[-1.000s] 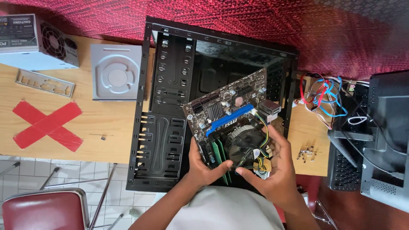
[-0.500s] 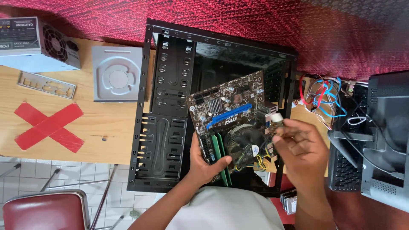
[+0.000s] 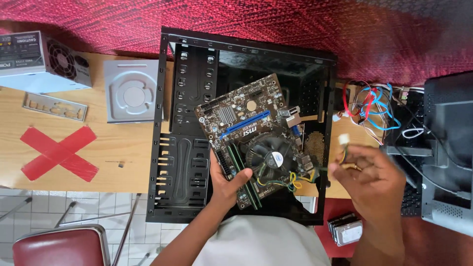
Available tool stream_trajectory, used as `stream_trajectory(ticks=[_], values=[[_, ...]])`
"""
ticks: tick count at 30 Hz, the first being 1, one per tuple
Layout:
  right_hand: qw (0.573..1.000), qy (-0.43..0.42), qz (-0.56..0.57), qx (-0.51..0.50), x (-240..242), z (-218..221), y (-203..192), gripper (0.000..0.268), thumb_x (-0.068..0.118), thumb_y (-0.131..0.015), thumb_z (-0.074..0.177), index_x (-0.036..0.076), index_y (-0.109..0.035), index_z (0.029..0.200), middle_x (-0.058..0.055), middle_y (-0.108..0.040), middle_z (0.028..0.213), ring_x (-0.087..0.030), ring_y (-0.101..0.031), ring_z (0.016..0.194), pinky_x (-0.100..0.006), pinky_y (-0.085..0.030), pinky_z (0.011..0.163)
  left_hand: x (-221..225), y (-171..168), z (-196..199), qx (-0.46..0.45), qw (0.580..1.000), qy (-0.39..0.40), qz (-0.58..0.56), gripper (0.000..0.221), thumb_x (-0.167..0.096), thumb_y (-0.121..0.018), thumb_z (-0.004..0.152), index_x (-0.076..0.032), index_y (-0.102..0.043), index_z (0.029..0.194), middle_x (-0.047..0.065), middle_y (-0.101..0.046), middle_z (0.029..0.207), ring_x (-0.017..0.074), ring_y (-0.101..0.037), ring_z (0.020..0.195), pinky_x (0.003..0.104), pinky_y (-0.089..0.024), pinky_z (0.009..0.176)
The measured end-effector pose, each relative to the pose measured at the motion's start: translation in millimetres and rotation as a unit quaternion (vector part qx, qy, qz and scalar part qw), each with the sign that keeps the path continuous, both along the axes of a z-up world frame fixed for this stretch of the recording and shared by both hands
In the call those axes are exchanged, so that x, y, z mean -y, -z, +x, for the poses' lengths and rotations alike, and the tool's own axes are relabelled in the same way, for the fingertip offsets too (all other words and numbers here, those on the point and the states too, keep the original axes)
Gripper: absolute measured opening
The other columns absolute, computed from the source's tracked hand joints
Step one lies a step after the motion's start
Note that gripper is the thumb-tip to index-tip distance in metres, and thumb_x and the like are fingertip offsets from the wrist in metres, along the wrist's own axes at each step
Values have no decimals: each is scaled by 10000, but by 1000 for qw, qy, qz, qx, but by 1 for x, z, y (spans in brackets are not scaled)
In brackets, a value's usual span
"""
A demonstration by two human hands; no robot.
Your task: Installing a CPU cooler onto a motherboard by aligning it with the socket and securing the mounting pins.
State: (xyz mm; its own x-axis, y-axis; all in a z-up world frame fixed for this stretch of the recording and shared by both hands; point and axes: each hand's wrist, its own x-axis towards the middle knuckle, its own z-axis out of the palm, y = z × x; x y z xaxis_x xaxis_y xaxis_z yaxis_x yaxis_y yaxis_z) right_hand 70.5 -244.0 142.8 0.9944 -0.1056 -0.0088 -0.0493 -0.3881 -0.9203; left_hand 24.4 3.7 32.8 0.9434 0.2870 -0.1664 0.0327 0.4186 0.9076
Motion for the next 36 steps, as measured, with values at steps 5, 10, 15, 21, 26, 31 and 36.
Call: stream_trajectory(ticks=[5, 10, 15, 21, 26, 31, 36], values=[[996, -7, 61, 70, -29, 25, 3, 504, -102, -817, 790, -57, -563, 1223, -226, -705, 1062, -225, -725, 950, -323, -676, 850, 2, 14, -6, -82, 996, 35, 5, 1189, -433, -838, 758, -53, -141, 1643, 147, -249, 1690, 308, -249, 1560, 499, -222, 1260], [987, -51, 69, 138, -46, 52, 15, 304, -138, -811, 844, -146, -654, 1103, -242, -729, 980, -310, -775, 918, -373, -662, 782, 7, 63, -12, 15, 998, 22, -58, 1210, -261, -928, 738, -108, -169, 1667, 203, -368, 1631, 413, -367, 1489, 629, -276, 1239], [983, -54, -24, 172, -18, 48, 17, 154, -122, -773, 934, -87, -687, 1057, -205, -700, 1073, -289, -738, 1004, -351, -626, 865, 9, 28, -2, 10, 983, 21, -181, 910, -158, -872, 743, -85, -428, 1534, 224, -630, 1376, 333, -625, 1251, 555, -505, 1081], [964, -97, -177, 174, -18, 31, 1, 158, -1, -847, 848, 64, -795, 983, -144, -646, 1023, -303, -660, 992, -436, -555, 894, 15, 44, -8, 14, 995, 45, -85, 1170, -254, -908, 766, -107, -171, 1663, 248, -343, 1631, 474, -314, 1501, 654, -259, 1226], [946, -152, -227, 177, -23, 28, -1, 192, 28, -811, 875, 142, -830, 1029, -78, -658, 951, -266, -676, 842, -376, -569, 765, 5, 107, -41, 52, 996, 73, -22, 1235, -246, -957, 678, -119, -208, 1651, 172, -400, 1614, 384, -414, 1463, 605, -331, 1207], [910, -208, -289, 212, -25, 42, -3, 161, 107, -806, 906, 201, -848, 1031, -43, -666, 936, -211, -556, 732, -323, -506, 696, 1, 43, -14, 98, 990, 100, 3, 1100, -286, -928, 742, -122, -282, 1618, 141, -468, 1553, 323, -443, 1442, 578, -340, 1216], [868, -280, -361, 197, -16, 44, -3, 305, 100, -827, 920, 289, -734, 1141, -9, -649, 1079, -200, -553, 877, -408, -373, 875, 3, 4, -10, 97, 988, 94, 78, 907, -413, -827, 871, 12, -363, 1525, 164, -536, 1458, 301, -541, 1378, 457, -459, 1202]])
